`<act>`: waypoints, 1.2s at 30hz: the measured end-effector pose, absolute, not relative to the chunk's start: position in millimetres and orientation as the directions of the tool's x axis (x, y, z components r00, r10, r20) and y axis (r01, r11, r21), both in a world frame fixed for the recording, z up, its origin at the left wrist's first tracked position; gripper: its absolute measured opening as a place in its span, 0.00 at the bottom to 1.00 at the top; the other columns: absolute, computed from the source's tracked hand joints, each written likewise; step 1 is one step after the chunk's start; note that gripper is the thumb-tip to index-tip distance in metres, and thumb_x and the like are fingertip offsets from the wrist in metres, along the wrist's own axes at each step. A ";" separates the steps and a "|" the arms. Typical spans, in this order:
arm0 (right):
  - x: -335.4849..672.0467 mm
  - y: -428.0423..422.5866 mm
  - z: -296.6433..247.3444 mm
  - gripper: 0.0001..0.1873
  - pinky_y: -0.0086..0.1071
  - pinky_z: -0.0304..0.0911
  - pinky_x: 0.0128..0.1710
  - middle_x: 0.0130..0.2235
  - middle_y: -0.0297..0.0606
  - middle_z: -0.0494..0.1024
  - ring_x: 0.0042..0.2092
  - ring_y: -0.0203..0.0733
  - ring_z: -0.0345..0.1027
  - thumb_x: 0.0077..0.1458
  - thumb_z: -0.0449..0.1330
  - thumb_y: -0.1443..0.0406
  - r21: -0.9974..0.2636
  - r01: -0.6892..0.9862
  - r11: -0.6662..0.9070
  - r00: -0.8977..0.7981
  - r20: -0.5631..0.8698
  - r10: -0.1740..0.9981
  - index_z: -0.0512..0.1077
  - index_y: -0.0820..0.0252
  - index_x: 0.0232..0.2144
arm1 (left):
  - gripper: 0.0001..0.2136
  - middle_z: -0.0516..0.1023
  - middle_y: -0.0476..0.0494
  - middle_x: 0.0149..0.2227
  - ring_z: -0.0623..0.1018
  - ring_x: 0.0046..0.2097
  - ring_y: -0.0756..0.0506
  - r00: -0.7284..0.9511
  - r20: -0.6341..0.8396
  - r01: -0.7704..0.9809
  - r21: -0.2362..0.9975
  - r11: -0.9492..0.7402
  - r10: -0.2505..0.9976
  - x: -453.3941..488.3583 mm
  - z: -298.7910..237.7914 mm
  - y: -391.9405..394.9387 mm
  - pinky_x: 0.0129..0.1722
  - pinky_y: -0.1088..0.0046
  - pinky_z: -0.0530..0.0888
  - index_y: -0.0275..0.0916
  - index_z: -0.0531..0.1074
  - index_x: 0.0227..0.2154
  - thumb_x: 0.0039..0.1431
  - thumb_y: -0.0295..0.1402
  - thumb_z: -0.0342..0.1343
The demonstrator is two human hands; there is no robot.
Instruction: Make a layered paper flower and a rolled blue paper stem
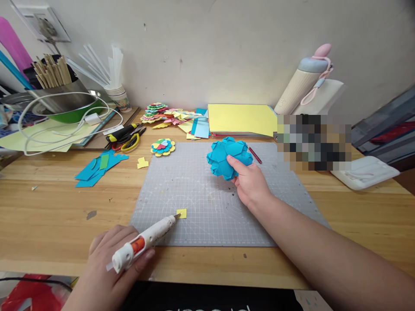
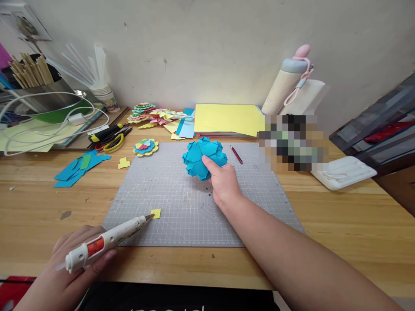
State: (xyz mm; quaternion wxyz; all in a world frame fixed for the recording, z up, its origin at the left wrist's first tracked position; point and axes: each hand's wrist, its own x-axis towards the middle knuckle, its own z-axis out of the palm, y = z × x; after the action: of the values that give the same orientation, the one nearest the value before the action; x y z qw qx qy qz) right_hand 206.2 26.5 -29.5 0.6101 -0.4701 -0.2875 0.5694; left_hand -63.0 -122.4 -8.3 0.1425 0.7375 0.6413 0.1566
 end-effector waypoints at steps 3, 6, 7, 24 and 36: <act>206.3 26.7 -29.7 0.17 0.37 0.70 0.32 0.31 0.35 0.83 0.34 0.46 0.76 0.37 0.72 0.56 -0.902 -0.423 -0.091 0.190 -0.186 0.964 0.77 0.55 0.32 | 0.18 0.77 0.46 0.29 0.74 0.34 0.43 0.141 0.050 0.898 0.415 -0.149 0.989 -63.4 -8.9 -122.5 0.38 0.63 0.68 0.43 0.74 0.30 0.60 0.50 0.48; 206.1 27.1 -30.2 0.18 0.37 0.70 0.33 0.31 0.34 0.83 0.34 0.46 0.76 0.36 0.72 0.56 -0.901 -0.425 -0.091 0.191 -0.187 0.964 0.77 0.54 0.32 | 0.18 0.77 0.46 0.29 0.74 0.33 0.43 0.139 0.049 0.896 0.420 -0.147 0.989 -64.0 -9.7 -122.2 0.37 0.63 0.68 0.43 0.74 0.29 0.59 0.50 0.48; 206.1 27.2 -30.4 0.18 0.37 0.70 0.33 0.31 0.34 0.83 0.34 0.46 0.76 0.36 0.72 0.56 -0.901 -0.424 -0.089 0.189 -0.185 0.964 0.77 0.54 0.32 | 0.18 0.77 0.46 0.29 0.74 0.33 0.43 0.137 0.048 0.895 0.423 -0.144 0.989 -64.1 -10.0 -122.0 0.37 0.63 0.68 0.43 0.74 0.29 0.59 0.50 0.49; 206.8 27.0 -30.8 0.19 0.34 0.68 0.29 0.30 0.34 0.82 0.32 0.45 0.75 0.35 0.73 0.55 -0.903 -0.417 -0.101 0.204 -0.201 0.958 0.77 0.55 0.32 | 0.16 0.78 0.46 0.33 0.74 0.38 0.41 0.149 0.059 0.889 0.428 -0.160 0.987 -63.7 -7.3 -124.1 0.42 0.61 0.65 0.45 0.74 0.32 0.60 0.50 0.49; 207.5 28.1 -32.4 0.19 0.32 0.67 0.28 0.29 0.32 0.82 0.31 0.43 0.74 0.35 0.73 0.56 -0.899 -0.427 -0.097 0.200 -0.198 0.960 0.77 0.55 0.31 | 0.15 0.78 0.47 0.34 0.75 0.39 0.40 0.181 0.041 0.898 0.401 -0.182 0.983 -63.3 -2.8 -123.0 0.42 0.59 0.66 0.44 0.74 0.32 0.61 0.48 0.48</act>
State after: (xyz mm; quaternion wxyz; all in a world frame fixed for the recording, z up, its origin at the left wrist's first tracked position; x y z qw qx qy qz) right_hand 207.5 28.1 -32.4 0.6111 -0.4759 -0.2798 0.5673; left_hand -63.3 -123.0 -2.8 0.1447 0.7547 0.6229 0.1466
